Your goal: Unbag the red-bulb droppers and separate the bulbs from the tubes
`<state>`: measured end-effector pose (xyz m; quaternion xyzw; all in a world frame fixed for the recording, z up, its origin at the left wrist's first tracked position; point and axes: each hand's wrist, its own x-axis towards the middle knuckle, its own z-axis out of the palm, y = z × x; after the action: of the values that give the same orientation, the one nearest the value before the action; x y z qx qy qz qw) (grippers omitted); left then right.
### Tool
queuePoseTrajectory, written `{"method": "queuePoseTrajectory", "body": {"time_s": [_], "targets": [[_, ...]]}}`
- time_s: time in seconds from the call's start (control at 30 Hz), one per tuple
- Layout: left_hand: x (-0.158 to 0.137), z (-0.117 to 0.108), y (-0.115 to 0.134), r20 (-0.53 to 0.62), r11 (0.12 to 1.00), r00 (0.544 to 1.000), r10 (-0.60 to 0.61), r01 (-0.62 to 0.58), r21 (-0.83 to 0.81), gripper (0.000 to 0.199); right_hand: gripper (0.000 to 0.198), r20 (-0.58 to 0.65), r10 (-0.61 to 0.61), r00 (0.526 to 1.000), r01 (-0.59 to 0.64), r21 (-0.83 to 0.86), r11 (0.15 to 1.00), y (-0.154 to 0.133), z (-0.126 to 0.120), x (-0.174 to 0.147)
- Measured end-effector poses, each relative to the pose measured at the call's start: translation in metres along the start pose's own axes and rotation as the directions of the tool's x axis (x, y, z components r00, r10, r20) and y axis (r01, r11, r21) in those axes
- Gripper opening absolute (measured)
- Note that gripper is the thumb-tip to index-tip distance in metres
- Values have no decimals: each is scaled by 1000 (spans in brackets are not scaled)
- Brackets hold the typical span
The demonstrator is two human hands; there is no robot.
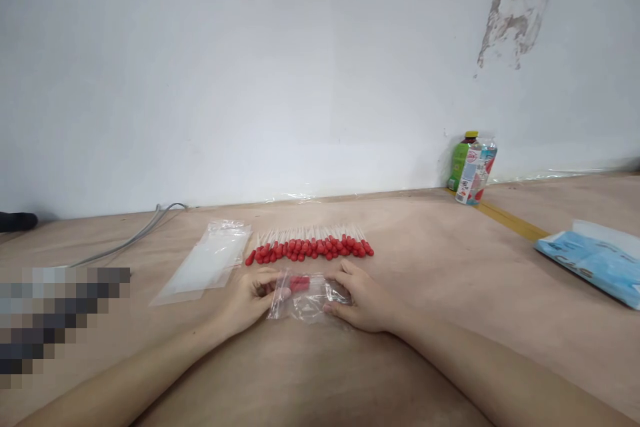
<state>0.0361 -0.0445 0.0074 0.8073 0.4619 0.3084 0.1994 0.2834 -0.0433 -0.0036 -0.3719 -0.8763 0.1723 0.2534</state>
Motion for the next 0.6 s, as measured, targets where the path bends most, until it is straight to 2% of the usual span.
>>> {"method": "queuePoseTrajectory", "body": {"time_s": [0.1, 0.33, 0.6], "targets": [[2, 4, 3, 27, 999, 999, -45, 45, 15, 29, 36, 9, -5, 1000, 5, 16, 1000, 2, -1, 1], [-4, 5, 10, 67, 994, 996, 58, -64, 85, 16, 38, -22, -32, 999, 32, 4, 999, 3, 4, 0], [-11, 9, 11, 62, 990, 993, 103, -108, 87, 9, 35, -67, -63, 996, 66, 45, 997, 2, 3, -2]]}}
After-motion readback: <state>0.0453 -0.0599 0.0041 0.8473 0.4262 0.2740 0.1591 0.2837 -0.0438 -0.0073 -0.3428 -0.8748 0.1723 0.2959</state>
